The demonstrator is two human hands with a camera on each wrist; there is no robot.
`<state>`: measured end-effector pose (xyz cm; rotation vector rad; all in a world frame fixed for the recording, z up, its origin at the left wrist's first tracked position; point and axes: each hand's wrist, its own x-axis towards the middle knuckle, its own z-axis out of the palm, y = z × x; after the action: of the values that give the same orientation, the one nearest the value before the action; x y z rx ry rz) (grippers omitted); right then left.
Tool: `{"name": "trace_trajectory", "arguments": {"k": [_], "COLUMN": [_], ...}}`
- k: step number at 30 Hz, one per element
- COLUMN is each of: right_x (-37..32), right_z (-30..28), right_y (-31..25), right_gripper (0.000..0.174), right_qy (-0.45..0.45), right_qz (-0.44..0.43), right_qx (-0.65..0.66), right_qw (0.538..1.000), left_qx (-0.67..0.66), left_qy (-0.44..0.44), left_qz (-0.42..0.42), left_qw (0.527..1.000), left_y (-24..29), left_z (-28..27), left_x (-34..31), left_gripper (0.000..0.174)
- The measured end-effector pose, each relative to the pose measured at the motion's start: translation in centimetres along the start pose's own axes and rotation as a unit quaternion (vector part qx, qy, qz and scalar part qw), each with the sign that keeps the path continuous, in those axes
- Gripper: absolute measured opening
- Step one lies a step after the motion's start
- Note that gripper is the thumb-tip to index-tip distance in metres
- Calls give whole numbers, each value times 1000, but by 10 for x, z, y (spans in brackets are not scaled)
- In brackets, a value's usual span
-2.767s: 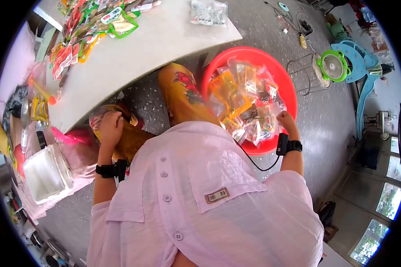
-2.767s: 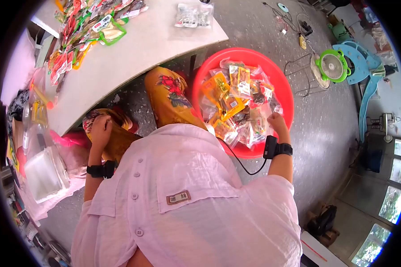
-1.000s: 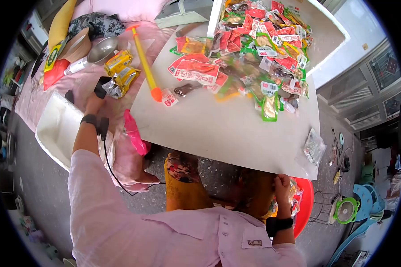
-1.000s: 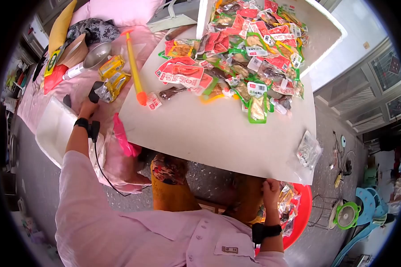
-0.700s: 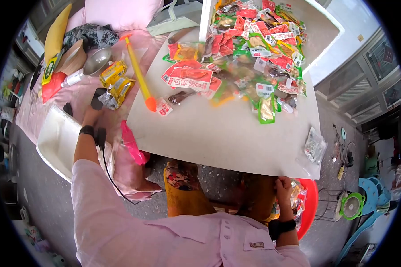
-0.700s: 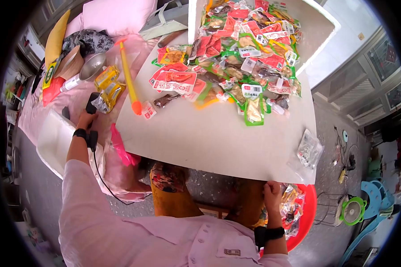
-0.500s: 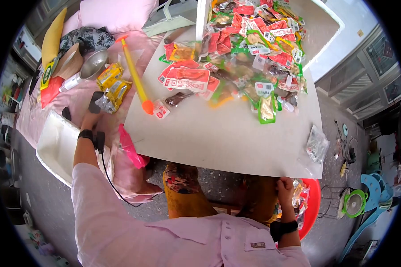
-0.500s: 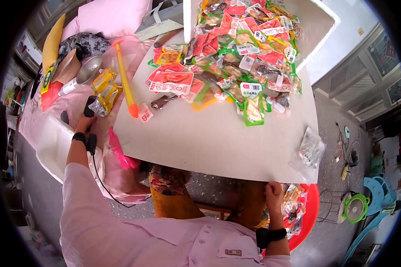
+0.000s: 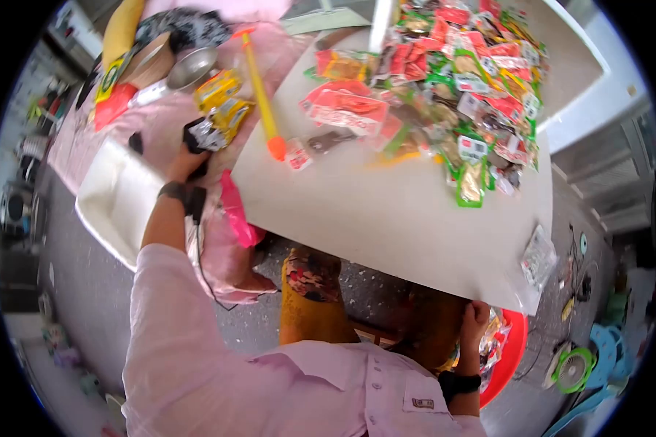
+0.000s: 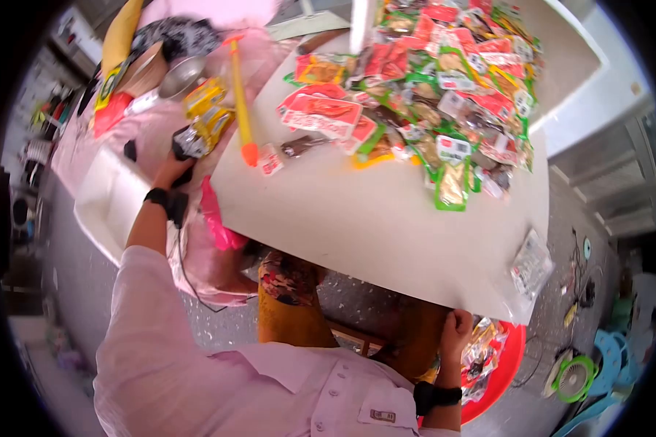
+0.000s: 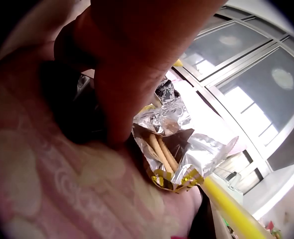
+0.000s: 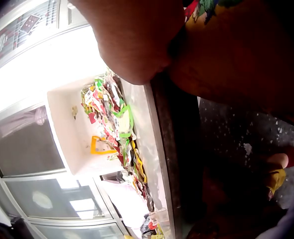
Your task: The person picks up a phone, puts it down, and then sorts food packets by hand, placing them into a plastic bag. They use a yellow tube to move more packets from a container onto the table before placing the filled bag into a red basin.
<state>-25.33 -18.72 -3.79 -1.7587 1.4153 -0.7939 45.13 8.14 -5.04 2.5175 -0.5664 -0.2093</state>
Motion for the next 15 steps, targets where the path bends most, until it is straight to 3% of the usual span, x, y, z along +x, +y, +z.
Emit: {"name": "trace_trajectory", "arguments": {"k": [1,2,5,8,13,15], "right_x": [1,0,3,5,4,2], "right_z": [1,1,0,-1,-3,0], "right_y": [3,0,8,22,12,5], "right_gripper": [2,3,3,4,5,5], "right_qy": [-1,-7,-4,5,3,1], "right_qz": [6,27,14,-6,-1,13], "right_qx": [9,36,9,-16,-42,-30], "right_qw": [1000,999,1000,1000,999,999], "left_qx": [70,91,32,-34,-26,12], "left_qy": [7,-4,5,62,101,114], "left_qz": [-79,-97,-39,-136,-136,-189], "left_qw": [994,991,999,988,985,975], "left_y": [22,37,32,14,-7,33], "left_z": [-6,-13,-11,11,34,17], "left_x": [-15,-25,-18,11,51,20], "left_gripper": [87,90,84,75,72,75]}}
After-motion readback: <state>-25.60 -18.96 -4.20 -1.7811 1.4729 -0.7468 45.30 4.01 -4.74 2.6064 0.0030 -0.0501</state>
